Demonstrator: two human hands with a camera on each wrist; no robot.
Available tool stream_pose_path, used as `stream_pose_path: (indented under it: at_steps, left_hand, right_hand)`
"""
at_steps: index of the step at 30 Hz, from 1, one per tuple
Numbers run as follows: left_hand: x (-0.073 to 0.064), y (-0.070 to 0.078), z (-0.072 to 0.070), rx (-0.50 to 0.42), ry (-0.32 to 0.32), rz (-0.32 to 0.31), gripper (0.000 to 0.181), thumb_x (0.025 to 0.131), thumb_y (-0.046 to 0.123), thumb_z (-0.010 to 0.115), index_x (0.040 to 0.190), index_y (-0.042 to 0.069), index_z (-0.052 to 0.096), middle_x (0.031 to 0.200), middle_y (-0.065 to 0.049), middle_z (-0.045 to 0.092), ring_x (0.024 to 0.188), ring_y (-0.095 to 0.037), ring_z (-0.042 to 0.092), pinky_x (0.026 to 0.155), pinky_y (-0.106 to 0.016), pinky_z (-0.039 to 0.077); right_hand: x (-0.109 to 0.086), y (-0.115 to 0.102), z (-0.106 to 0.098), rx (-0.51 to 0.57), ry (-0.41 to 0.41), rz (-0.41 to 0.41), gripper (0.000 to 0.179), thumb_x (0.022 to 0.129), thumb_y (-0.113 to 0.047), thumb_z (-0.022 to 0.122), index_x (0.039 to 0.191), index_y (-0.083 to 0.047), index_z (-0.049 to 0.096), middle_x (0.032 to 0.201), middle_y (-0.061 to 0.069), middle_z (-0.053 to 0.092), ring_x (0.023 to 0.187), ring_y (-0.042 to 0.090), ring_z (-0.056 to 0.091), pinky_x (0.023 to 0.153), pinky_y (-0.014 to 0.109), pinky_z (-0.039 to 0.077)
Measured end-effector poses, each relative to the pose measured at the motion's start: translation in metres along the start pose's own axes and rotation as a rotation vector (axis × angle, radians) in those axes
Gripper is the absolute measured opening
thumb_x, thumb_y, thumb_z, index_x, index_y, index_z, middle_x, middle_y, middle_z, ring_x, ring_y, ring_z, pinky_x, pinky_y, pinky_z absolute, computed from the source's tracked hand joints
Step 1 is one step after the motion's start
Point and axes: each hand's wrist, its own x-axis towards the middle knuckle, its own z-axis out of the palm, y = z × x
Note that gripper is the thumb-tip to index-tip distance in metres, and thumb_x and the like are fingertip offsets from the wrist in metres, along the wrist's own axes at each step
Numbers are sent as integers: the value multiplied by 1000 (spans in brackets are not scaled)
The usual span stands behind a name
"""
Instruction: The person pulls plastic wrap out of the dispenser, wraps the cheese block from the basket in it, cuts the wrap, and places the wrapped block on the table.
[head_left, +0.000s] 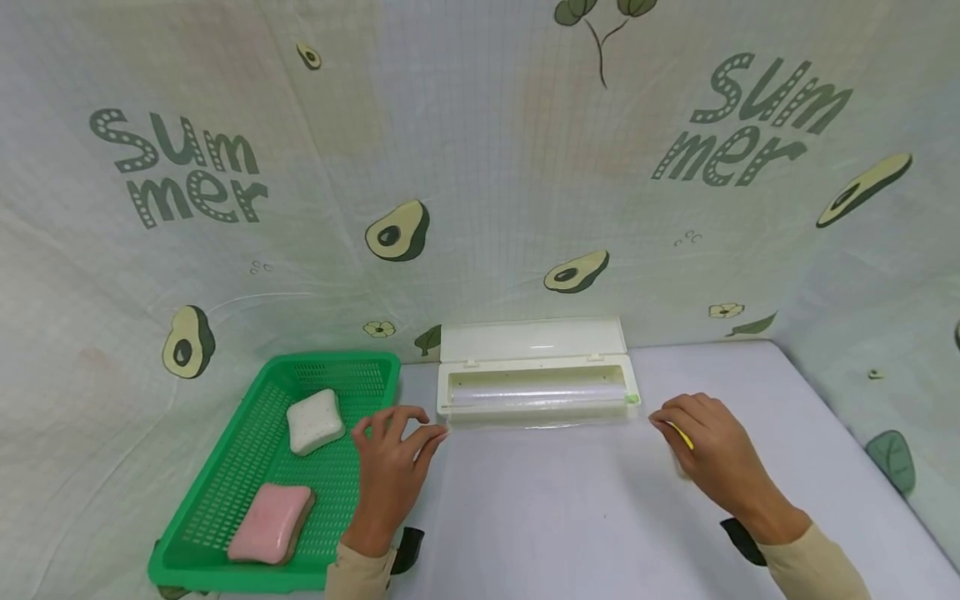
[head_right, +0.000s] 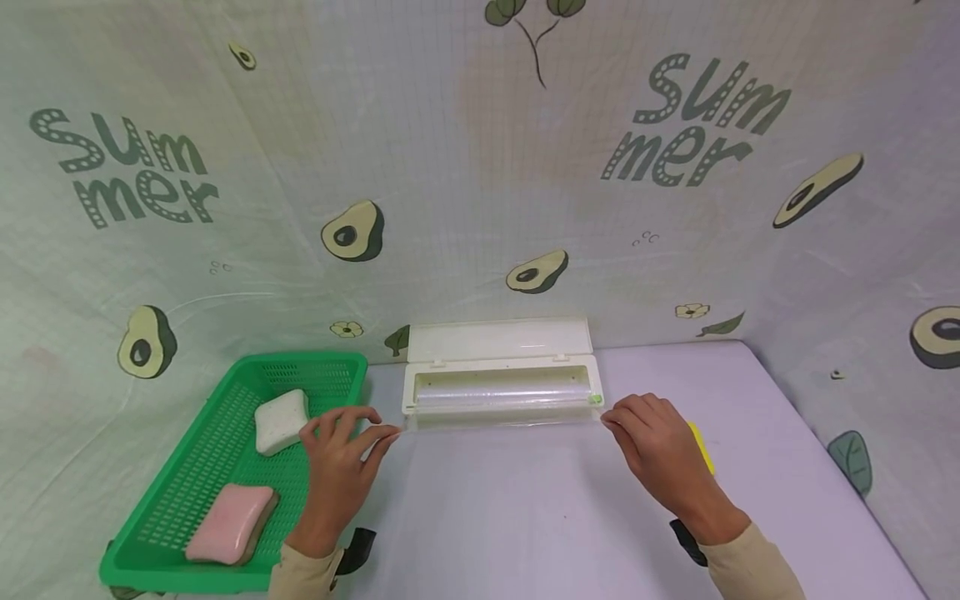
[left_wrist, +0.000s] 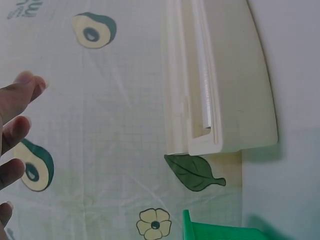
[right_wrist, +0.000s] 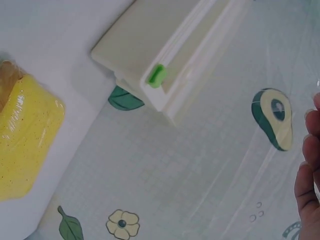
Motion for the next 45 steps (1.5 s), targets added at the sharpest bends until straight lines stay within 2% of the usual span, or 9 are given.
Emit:
stream_pose_path:
  at_steps: [8, 17, 23, 31, 37, 45]
  left_hand:
    - [1, 3, -7, 1, -9, 3, 12, 80, 25, 70, 85, 15, 74, 94, -2, 55, 97, -28, 46, 84, -54, 23]
    - [3, 7, -15, -10, 30, 25, 25, 91, 34, 57, 84, 16, 74, 94, -2, 56, 95, -28, 47, 83, -54, 22]
    - [6, 8, -20, -13, 56, 48, 29, 94, 34, 53, 85, 16, 74, 94, -2, 57, 93, -29, 47, 81, -55, 22]
    - [8, 11, -26, 4, 45, 53, 33, 95, 35, 50, 85, 16, 74, 94, -3, 56, 94, -29, 47, 82, -55, 21]
    - [10, 13, -30, 3, 87, 85, 29, 93, 34, 54, 83, 16, 74, 93, -3, 57, 92, -29, 47, 80, -53, 21]
    - [13, 17, -37, 9, 120, 118, 28, 93, 32, 54, 82, 16, 74, 92, -4, 58, 89, -30, 47, 79, -54, 21]
  right_hand:
    - [0, -3, -5, -17, 12, 10, 52, 99, -43, 34, 84, -7, 68, 83, -3, 60, 77, 16, 53, 71, 27, 36]
    - [2, -8, -13, -15, 21, 5, 50, 99, -41, 36, 84, -5, 68, 83, -1, 60, 77, 19, 53, 72, 29, 36]
    - [3, -11, -18, -26, 32, 0, 52, 99, -41, 35, 83, -5, 68, 82, 0, 61, 77, 19, 54, 72, 29, 36]
    - [5, -13, -23, -29, 49, -13, 52, 99, -42, 36, 82, -4, 68, 82, 1, 61, 76, 20, 55, 71, 30, 37]
    - [6, -16, -29, -39, 42, -11, 53, 99, -42, 36, 82, -3, 68, 82, 2, 61, 76, 21, 54, 71, 31, 37]
    - [7, -19, -35, -34, 74, -26, 50, 99, -39, 38, 81, -3, 68, 81, 3, 61, 74, 22, 54, 71, 32, 36]
